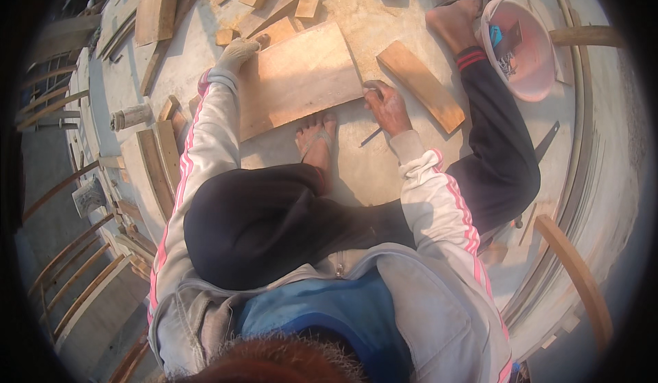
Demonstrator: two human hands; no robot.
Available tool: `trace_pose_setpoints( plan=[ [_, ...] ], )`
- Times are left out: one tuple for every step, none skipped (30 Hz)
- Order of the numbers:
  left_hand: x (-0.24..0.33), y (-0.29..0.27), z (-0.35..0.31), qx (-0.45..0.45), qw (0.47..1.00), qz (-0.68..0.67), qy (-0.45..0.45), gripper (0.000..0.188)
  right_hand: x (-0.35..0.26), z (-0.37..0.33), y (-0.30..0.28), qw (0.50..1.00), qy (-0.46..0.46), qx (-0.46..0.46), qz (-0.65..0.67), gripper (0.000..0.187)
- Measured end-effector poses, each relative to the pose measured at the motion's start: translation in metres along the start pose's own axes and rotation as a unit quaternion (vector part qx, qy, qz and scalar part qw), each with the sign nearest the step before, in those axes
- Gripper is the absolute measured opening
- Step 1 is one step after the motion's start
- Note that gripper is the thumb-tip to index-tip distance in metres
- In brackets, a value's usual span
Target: The person sits on the floor and assembles small wooden pieces. They use a hand saw to cut a piece of wood, then use a hammer to drive nails into the wood to join the pieces together.
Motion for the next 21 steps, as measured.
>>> trace_pose_setpoints(
  plan=[
    [0.0, 0.004, 0.003, -0.025, 0.999, -0.023, 0.014, 0.091, 0.001, -0.001, -0.002, 1.0, 0.013, 0.005, 0.006, 0.039],
    [-0.008, 0.004, 0.005, -0.044, 0.998, -0.043, 0.022, 0.084, 0.005, 0.0, 0.0, 1.0, 0.023, 0.002, 0.016, 0.039],
    [-0.014, 0.009, 0.007, -0.025, 0.992, -0.114, 0.049, 0.07, 0.008, 0.001, 0.001, 0.999, 0.033, 0.0, 0.025, 0.04],
    [0.027, 0.004, -0.02, -0.046, 0.991, -0.11, 0.065, 0.061, 0.016, -0.003, -0.006, 0.999, 0.049, 0.016, 0.014, 0.042],
    [0.007, 0.004, -0.002, -0.051, 0.992, -0.089, 0.072, 0.06, 0.016, 0.001, -0.001, 0.999, 0.05, 0.0, 0.012, 0.044],
    [-0.012, 0.001, 0.013, -0.057, 0.993, -0.067, 0.078, 0.058, 0.016, 0.004, 0.007, 0.999, 0.051, -0.014, 0.01, 0.046],
    [-0.011, 0.008, 0.013, -0.025, 0.993, -0.066, 0.097, 0.058, 0.015, 0.002, 0.007, 0.999, 0.048, -0.024, 0.009, 0.052],
    [-0.008, 0.011, 0.01, 0.007, 0.991, -0.063, 0.118, 0.058, 0.014, 0.004, 0.01, 0.998, 0.051, -0.027, 0.017, 0.052],
    [-0.012, 0.015, 0.018, 0.045, 0.988, -0.082, 0.121, 0.054, 0.013, 0.007, 0.016, 0.998, 0.055, -0.03, 0.026, 0.052],
    [-0.003, 0.016, 0.021, 0.022, 0.991, -0.072, 0.109, 0.053, 0.014, 0.003, 0.016, 0.997, 0.066, -0.02, 0.036, 0.052],
    [-0.001, 0.016, 0.022, 0.002, 0.993, -0.064, 0.095, 0.051, 0.014, 0.002, 0.018, 0.998, 0.047, -0.015, 0.051, 0.055],
    [0.0, 0.015, 0.024, -0.018, 0.995, -0.055, 0.082, 0.05, 0.013, 0.005, 0.018, 1.0, -0.004, -0.003, -0.025, 0.055],
    [-0.003, 0.014, 0.026, -0.013, 0.994, -0.075, 0.079, 0.046, 0.013, 0.008, 0.017, 0.993, -0.052, 0.007, -0.103, 0.055],
    [0.002, 0.015, 0.023, -0.01, 0.992, -0.095, 0.077, 0.042, 0.008, 0.008, 0.016, 0.978, -0.095, 0.016, -0.182, 0.055],
    [0.005, 0.019, 0.016, 0.003, 0.983, -0.157, 0.095, 0.037, 0.006, 0.007, 0.015, 0.985, -0.052, 0.004, -0.165, 0.055],
    [0.02, 0.015, 0.003, 0.016, 0.969, -0.219, 0.113, 0.034, 0.009, 0.005, 0.012, 0.985, -0.045, 0.007, -0.166, 0.055],
    [0.026, 0.011, -0.001, 0.041, 0.968, -0.213, 0.128, 0.033, 0.008, 0.006, 0.012, 0.985, -0.045, 0.003, -0.166, 0.054],
    [0.033, 0.009, -0.005, 0.067, 0.965, -0.208, 0.142, 0.033, 0.008, 0.005, 0.012, 0.985, -0.045, -0.003, -0.166, 0.054],
    [0.037, 0.005, -0.011, 0.095, 0.962, -0.203, 0.152, 0.035, 0.002, 0.004, 0.011, 0.986, -0.042, -0.007, -0.159, 0.053],
    [0.046, 0.0, -0.022, 0.131, 0.948, -0.229, 0.178, 0.035, 0.004, 0.003, 0.01, 0.983, -0.05, 0.003, -0.174, 0.054],
    [0.054, -0.005, -0.034, 0.167, 0.931, -0.254, 0.203, 0.035, 0.007, 0.002, 0.009, 0.98, -0.059, 0.013, -0.19, 0.054]
  ],
)
Point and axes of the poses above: each hand's wrist, its own z-axis towards the middle knuckle, its own y-axis out of the palm, x = y × z, the point moved 1 cm from there along z, towards the middle knuckle, and after that the axes turned 5 degrees about z, right-handed, at the moved point
